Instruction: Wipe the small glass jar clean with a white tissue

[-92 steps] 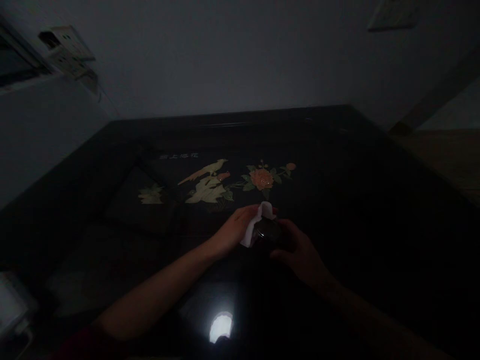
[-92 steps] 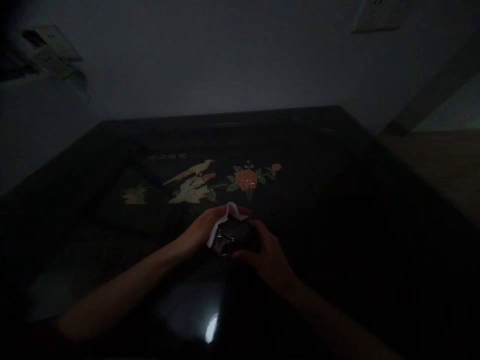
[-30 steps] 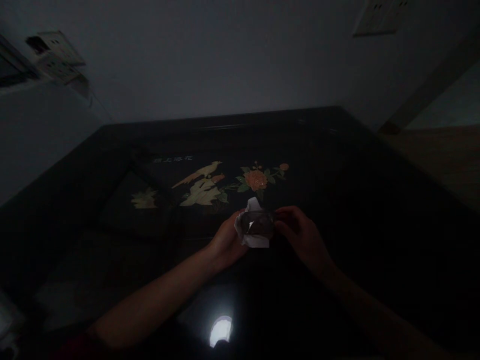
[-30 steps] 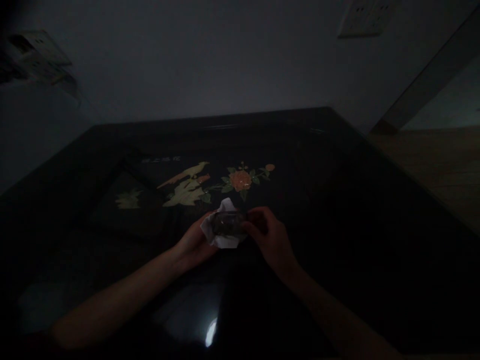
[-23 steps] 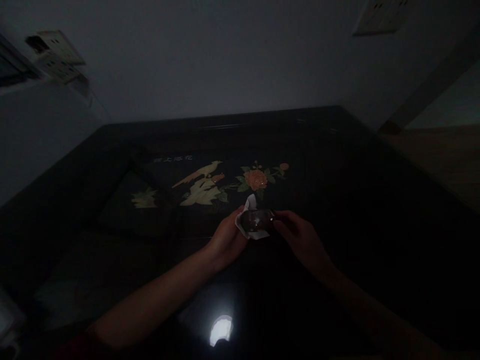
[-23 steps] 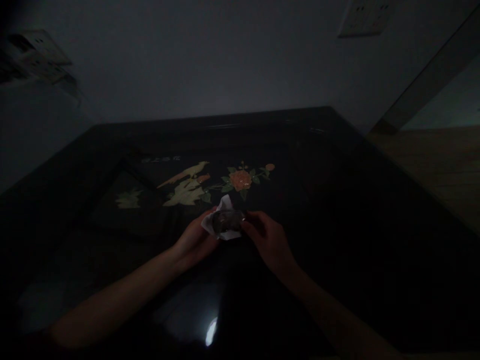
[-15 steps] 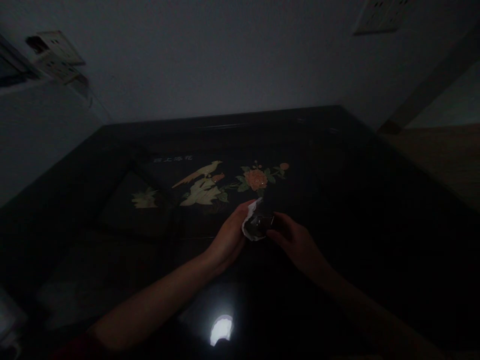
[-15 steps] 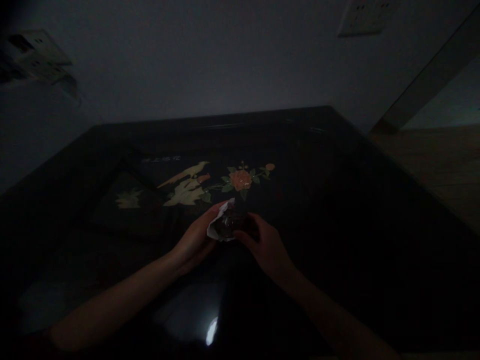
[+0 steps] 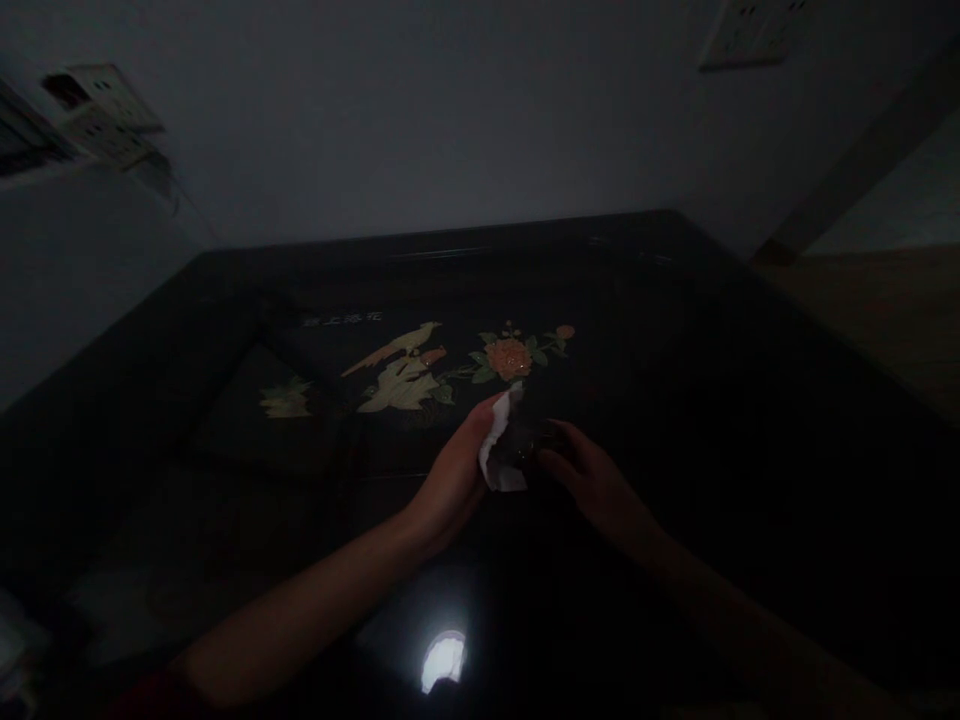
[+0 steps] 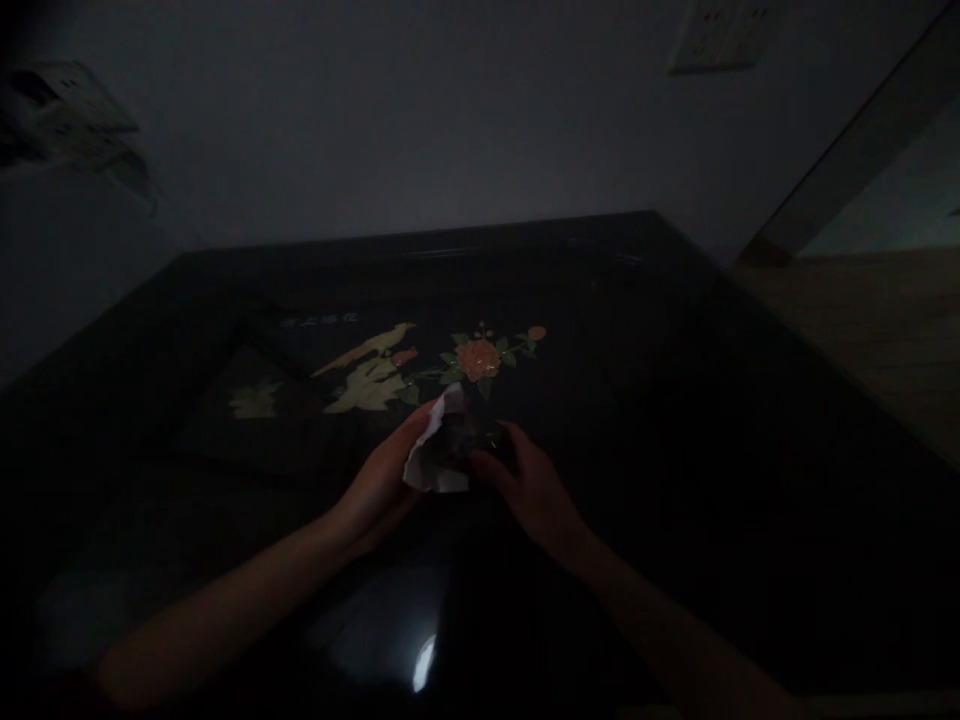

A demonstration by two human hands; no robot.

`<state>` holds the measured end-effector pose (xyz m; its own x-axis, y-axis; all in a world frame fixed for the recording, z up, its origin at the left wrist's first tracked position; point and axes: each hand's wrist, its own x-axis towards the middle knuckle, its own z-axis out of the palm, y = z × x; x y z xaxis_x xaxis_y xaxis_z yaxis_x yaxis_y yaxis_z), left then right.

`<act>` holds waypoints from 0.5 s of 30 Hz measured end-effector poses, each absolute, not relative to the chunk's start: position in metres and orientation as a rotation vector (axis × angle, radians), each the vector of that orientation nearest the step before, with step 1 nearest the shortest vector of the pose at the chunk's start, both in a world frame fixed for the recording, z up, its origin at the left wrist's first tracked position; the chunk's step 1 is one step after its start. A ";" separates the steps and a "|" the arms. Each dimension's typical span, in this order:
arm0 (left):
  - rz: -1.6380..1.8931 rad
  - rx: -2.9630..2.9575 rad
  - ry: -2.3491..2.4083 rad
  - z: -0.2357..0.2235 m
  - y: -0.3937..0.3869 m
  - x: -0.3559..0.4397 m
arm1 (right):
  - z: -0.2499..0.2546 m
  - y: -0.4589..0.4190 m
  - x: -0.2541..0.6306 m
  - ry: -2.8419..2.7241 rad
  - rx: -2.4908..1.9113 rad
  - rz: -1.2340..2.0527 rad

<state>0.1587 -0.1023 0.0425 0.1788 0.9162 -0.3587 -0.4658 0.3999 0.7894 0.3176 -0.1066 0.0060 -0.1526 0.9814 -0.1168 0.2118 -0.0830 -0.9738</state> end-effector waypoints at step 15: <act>1.098 0.526 0.951 0.026 -0.098 0.164 | 0.001 -0.113 0.305 -0.973 -0.978 1.766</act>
<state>0.1639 -0.0982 0.0258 0.1387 0.9146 -0.3799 -0.5060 0.3952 0.7666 0.3051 -0.1134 0.0008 -0.3127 0.9246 -0.2174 -0.3103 -0.3157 -0.8967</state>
